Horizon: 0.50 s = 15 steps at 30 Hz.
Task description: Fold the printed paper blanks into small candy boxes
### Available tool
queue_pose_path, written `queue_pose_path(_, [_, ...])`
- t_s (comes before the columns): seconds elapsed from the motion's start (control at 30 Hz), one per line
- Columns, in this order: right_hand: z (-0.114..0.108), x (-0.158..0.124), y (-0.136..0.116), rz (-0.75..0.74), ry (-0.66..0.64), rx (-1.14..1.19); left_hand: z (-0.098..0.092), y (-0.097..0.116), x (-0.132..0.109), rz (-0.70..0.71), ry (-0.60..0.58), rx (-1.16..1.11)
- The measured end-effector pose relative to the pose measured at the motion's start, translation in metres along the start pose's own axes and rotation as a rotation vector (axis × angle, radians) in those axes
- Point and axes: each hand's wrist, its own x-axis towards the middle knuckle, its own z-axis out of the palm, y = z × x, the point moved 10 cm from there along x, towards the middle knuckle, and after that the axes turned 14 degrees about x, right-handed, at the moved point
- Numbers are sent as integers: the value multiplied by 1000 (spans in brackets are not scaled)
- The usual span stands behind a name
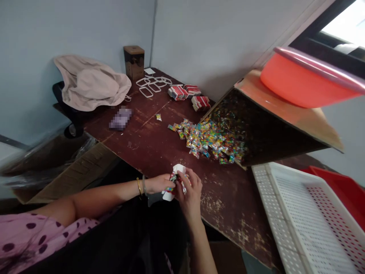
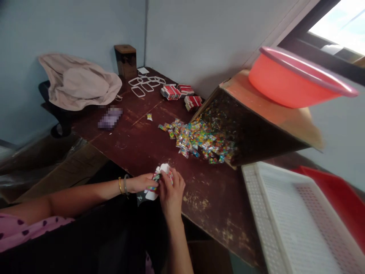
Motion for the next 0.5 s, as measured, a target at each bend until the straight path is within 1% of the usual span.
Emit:
queue_pose_path(0.03, [1,1,-1,-1,-30,13,2,-1,-1,-6,-17,16])
queue_pose_path(0.1, [3,1,5,51,-85,103,6,-2,-3,-14,-42,48])
queue_pose_path(0.17, [4,3,18,121,-151,169,7,0,-1,-16,-57,85])
queue_pose_path(0.2, [2,5,26,141,-166,174,4,3,1,-12,-57,105])
queue_pose_path(0.27, [-13,12,42,143,-121,109,-13,16,6,24,0,145])
queue_pose_path(0.33, [-33,19,53,133,-44,-14,-38,35,8,87,121,178])
queue_pose_path(0.37, [-40,21,54,126,-29,-67,-49,45,7,119,178,198])
queue_pose_path(0.4, [-42,22,50,114,-46,-95,-56,54,4,147,206,225])
queue_pose_path(0.43, [-39,21,43,100,-92,-91,-56,61,1,170,190,258])
queue_pose_path(0.47, [-33,19,33,86,-157,-56,-48,64,-2,183,115,295])
queue_pose_path(0.5, [-25,15,20,75,-230,-4,-33,62,-6,186,-13,329])
